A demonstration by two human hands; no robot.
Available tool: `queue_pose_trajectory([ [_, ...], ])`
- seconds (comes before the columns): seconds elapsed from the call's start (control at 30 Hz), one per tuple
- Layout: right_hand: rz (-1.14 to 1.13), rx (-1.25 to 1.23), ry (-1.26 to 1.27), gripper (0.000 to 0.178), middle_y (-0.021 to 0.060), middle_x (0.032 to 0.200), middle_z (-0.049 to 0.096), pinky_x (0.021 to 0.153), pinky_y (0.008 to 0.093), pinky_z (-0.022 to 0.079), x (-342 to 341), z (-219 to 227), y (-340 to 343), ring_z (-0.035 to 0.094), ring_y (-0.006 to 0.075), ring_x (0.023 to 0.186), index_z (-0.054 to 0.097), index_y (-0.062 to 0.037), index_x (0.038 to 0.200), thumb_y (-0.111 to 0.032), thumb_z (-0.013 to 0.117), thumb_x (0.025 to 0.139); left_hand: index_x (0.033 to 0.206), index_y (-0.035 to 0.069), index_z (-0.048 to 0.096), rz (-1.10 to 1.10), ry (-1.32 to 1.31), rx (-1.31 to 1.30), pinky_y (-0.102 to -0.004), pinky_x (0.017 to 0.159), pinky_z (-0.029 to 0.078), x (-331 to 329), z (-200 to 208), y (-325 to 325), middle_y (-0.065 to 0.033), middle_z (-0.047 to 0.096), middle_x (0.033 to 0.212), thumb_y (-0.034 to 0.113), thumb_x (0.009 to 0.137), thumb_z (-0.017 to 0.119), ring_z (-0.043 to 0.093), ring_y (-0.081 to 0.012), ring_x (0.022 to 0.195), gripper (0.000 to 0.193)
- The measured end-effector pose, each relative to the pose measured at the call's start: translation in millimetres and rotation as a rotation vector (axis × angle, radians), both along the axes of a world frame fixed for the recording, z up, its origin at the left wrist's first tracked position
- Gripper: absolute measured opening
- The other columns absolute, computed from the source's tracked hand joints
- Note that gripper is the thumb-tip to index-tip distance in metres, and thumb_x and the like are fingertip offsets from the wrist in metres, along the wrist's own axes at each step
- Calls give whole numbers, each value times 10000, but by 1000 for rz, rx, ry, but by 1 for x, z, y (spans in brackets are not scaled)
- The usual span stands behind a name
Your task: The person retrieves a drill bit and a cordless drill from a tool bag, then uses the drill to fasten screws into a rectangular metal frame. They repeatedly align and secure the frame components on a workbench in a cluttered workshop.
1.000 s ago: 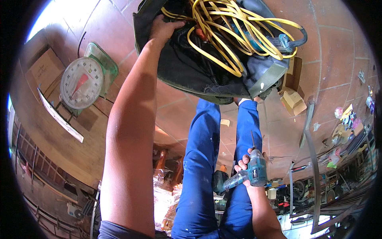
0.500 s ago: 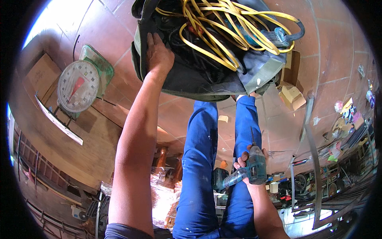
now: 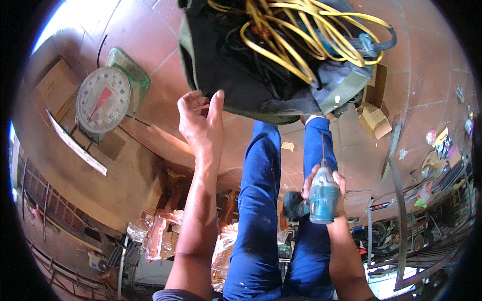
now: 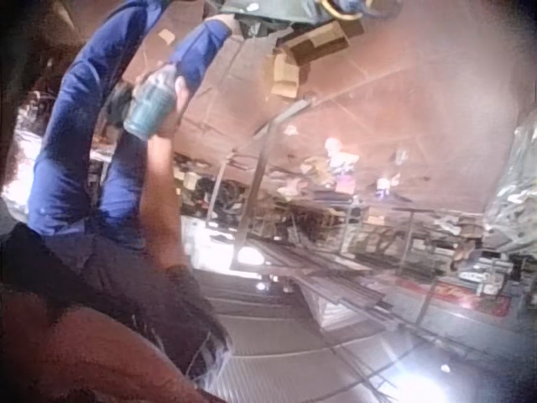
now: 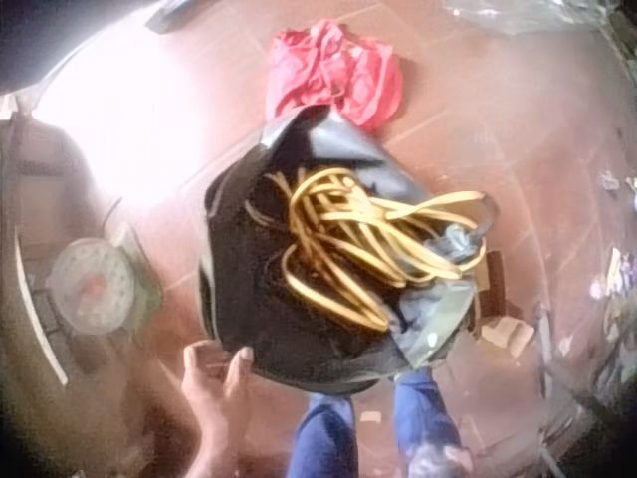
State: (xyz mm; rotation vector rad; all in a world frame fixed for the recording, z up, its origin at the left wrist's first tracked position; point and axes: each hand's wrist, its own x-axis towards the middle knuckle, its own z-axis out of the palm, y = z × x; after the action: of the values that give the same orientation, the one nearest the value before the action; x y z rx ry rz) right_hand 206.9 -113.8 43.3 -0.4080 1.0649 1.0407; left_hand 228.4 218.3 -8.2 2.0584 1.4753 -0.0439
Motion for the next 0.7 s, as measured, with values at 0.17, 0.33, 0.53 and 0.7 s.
queue_pose_trajectory([
  [0.17, 562, -79, -444, 615, 172, 1218, 667, 788, 314, 568, 64, -26, 70, 664, 186, 990, 530, -27, 1366, -485, 517, 955, 930, 23, 717, -277, 460, 55, -467, 776, 563, 30, -7, 17, -233, 709, 811, 439, 883, 743, 713, -403, 824, 419],
  [0.33, 759, 118, -484, 865, 195, 1206, 695, 786, 292, 561, 117, -38, 125, 672, 161, 892, 426, -29, 1536, -607, 541, 903, 840, 9, 716, -332, 499, 15, -510, 811, 556, 36, -11, 27, -251, 713, 847, 330, 877, 648, 707, -438, 864, 330],
  [0.53, 647, 189, -243, 729, 227, 1193, 701, 703, 348, 603, 125, -51, 142, 709, 216, 792, 536, -54, 1396, -616, 492, 935, 902, 3, 708, 98, -243, -473, -295, 599, 545, 55, -10, 28, -73, 677, 816, 113, 947, 603, 660, -143, 660, 159],
  [0.7, 431, 88, -238, 750, 182, 1465, 581, 623, 395, 550, 133, -72, 158, 713, 300, 754, 407, -129, 1529, -651, 347, 995, 961, -17, 704, 220, -731, -459, -304, 750, 511, 51, -55, -15, -87, 689, 865, 108, 960, 579, 608, -142, 791, 177],
])
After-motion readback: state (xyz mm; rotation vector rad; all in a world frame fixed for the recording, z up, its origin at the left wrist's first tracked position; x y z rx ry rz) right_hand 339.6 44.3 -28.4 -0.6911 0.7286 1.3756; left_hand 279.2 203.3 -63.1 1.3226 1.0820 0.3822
